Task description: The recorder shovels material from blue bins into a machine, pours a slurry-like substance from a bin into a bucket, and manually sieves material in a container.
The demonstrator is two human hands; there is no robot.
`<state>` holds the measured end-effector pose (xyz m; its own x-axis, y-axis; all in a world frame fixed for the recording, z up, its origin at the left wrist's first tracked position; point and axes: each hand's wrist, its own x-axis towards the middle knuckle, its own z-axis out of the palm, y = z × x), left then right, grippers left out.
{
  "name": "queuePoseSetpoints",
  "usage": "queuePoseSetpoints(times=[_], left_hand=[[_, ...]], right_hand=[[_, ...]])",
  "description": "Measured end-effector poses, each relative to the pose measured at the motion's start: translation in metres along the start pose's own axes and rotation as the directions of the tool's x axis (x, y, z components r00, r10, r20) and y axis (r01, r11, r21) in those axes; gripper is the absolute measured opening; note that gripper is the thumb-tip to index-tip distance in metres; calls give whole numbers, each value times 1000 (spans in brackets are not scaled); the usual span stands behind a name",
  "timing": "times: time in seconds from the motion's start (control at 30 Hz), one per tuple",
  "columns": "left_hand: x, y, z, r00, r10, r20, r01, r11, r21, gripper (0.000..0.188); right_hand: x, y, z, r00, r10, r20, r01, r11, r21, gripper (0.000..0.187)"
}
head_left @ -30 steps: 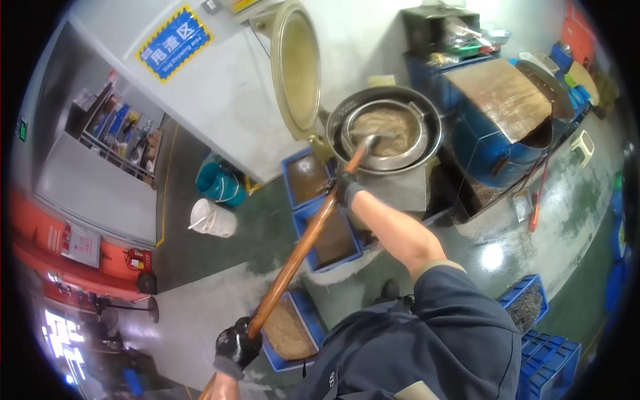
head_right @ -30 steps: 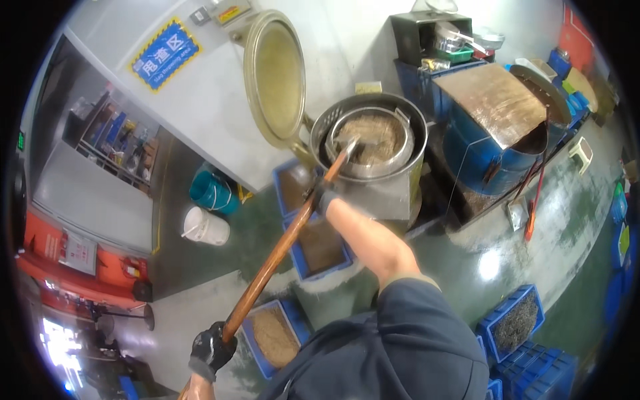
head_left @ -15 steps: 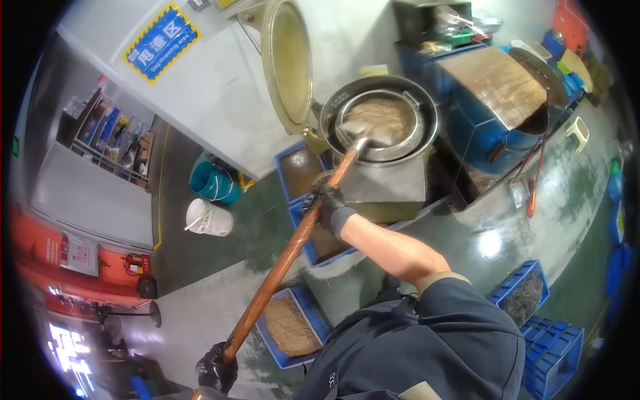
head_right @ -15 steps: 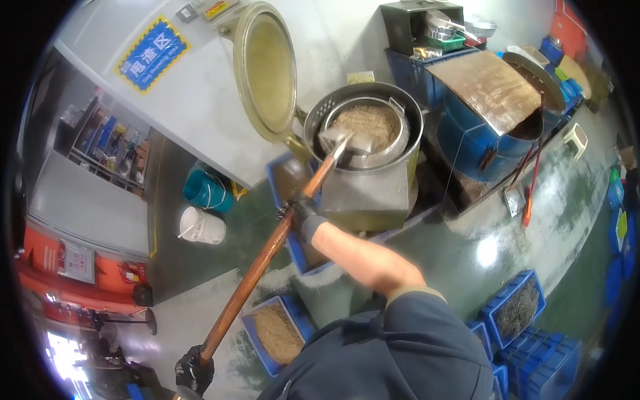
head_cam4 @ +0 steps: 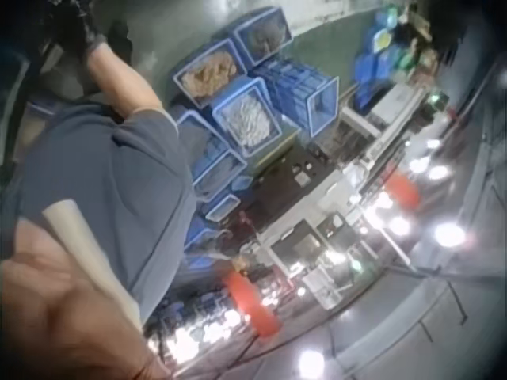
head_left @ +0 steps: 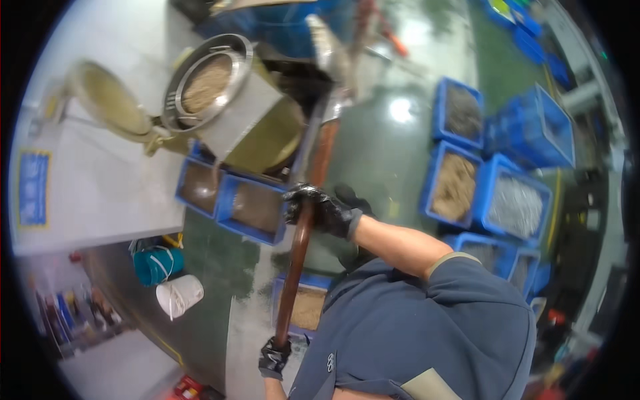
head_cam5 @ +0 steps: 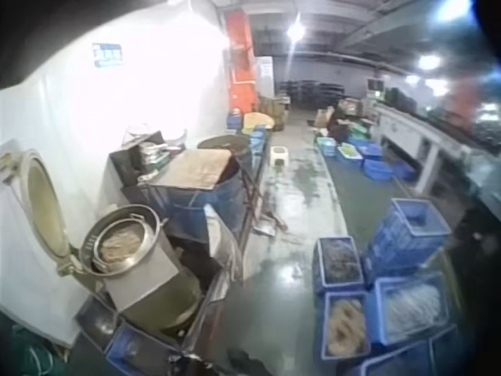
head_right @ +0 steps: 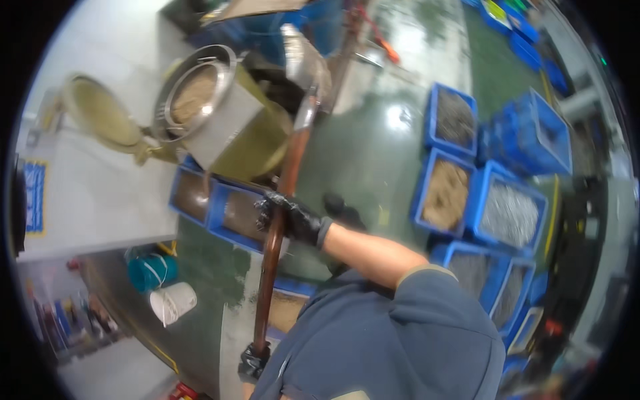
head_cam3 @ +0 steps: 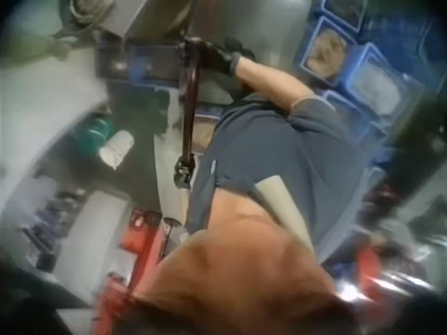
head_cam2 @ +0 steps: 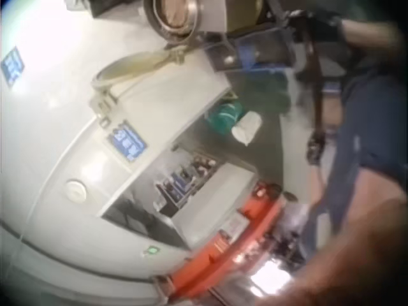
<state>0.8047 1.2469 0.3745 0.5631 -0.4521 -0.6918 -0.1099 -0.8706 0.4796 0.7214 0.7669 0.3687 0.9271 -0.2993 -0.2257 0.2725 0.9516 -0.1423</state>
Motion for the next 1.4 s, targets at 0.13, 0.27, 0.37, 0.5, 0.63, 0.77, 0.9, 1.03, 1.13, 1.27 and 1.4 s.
queuePoseSetpoints(times=[0.13, 0.27, 0.37, 0.5, 0.63, 0.77, 0.9, 1.03, 1.13, 1.27, 1.4], left_hand=[[11, 111, -37, 955, 291, 64, -268, 746, 610, 17], [28, 195, -38, 860, 453, 234, -385, 274, 882, 22], [7, 289, -2, 791, 499, 354, -432, 46, 901, 19], [-16, 392, 60, 665, 506, 549, -523, -210, 826, 17], [-48, 505, 150, 362, 545, 756, -425, -625, 654, 26], [-79, 600, 230, -39, 544, 838, -669, -637, 383, 15], [-127, 678, 350, -353, 384, 853, -534, -831, 153, 20], [-161, 717, 425, -273, 303, 913, -275, -934, 228, 13], [-202, 741, 488, 349, 340, 874, -230, -873, 431, 20], [-190, 732, 521, -5, 226, 974, -329, -920, 212, 15], [-137, 702, 493, -429, 198, 882, -339, -940, 46, 18]], right_hand=[[-91, 21, -100, 899, -259, -353, 275, 961, -5, 19], [-150, 44, -199, 679, -239, -694, 466, 871, 155, 25], [-203, 45, -214, 627, -95, -773, 522, 788, 326, 28], [-259, 27, -265, 660, -75, -747, 593, 662, 457, 28], [-300, -30, -329, 791, -246, -560, 598, 509, 620, 36], [-327, -101, -304, 753, -188, -631, 652, 347, 674, 32], [-398, -152, -375, 713, -283, -641, 699, 226, 678, 11], [-415, -194, -313, 618, -146, -773, 786, 154, 599, 12], [-436, -207, -343, 642, -156, -750, 766, 144, 626, 21], [-445, -201, -431, 559, -304, -771, 817, 46, 574, 30], [-416, -182, -427, 576, -275, -769, 814, 109, 571, 29]])
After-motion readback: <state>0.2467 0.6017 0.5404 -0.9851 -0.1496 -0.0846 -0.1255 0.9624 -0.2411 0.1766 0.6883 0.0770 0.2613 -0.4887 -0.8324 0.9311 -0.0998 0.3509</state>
